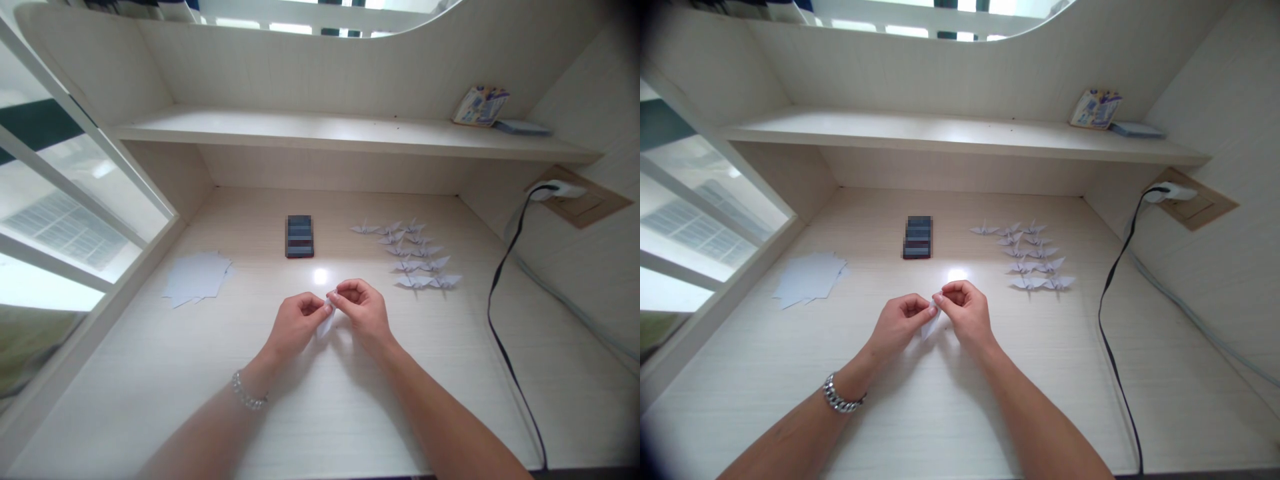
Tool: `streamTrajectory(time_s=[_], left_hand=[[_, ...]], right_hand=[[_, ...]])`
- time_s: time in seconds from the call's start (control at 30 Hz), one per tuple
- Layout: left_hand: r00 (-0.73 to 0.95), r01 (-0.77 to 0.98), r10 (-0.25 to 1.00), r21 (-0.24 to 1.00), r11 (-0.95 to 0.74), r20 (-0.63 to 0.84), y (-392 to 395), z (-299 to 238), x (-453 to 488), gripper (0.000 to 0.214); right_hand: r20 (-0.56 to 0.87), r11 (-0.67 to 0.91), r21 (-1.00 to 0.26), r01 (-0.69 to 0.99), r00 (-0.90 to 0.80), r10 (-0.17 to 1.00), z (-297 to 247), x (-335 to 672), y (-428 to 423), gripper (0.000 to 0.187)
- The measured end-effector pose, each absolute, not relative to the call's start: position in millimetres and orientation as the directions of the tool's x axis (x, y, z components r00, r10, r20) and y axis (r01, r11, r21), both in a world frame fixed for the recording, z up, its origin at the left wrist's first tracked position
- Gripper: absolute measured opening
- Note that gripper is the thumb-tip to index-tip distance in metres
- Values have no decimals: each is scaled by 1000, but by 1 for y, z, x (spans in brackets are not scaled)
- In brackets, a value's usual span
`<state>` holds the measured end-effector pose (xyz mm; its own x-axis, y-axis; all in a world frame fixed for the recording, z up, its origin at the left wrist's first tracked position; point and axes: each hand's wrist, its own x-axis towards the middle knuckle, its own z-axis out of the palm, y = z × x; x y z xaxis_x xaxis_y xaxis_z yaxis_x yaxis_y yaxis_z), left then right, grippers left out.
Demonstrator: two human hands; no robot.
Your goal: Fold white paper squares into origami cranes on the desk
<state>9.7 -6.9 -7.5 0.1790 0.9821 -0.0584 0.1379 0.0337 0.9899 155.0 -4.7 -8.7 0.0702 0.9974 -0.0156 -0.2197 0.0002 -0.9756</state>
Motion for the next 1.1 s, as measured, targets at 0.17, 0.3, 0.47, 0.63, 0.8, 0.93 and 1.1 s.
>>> streamTrajectory(time_s=[0.17, 0.3, 0.47, 0.63, 0.8, 0.93, 1.1], left_hand=[[201, 172, 977, 985, 32, -67, -7, -10, 10, 26], [223, 178, 971, 983, 42, -82, -7, -12, 10, 27], [278, 170, 954, 983, 64, -110, -6, -10, 9, 28], [256, 171, 961, 984, 60, -103, -5, -9, 10, 28], [256, 105, 962, 992, 68, -93, -5, -8, 10, 26], [257, 47, 961, 995, 90, -99, -6, -11, 12, 24], [261, 43, 960, 994, 97, -105, -5, -15, 10, 23]], right_hand=[[2, 22, -978, -207, 98, 995, -9, 157, -3, 23], [-3, 22, -965, -263, 95, 995, -7, 157, -2, 22], [-46, -19, -945, -327, 76, 996, -3, 158, -3, 24], [-104, -98, -954, -282, 7, 995, -4, 159, -2, 29], [-60, -63, -998, -28, -98, 993, -11, 160, -1, 18], [14, 16, -996, 93, -25, 1000, -13, 158, -3, 20], [33, 34, -999, -12, 59, 998, -11, 156, -3, 20]])
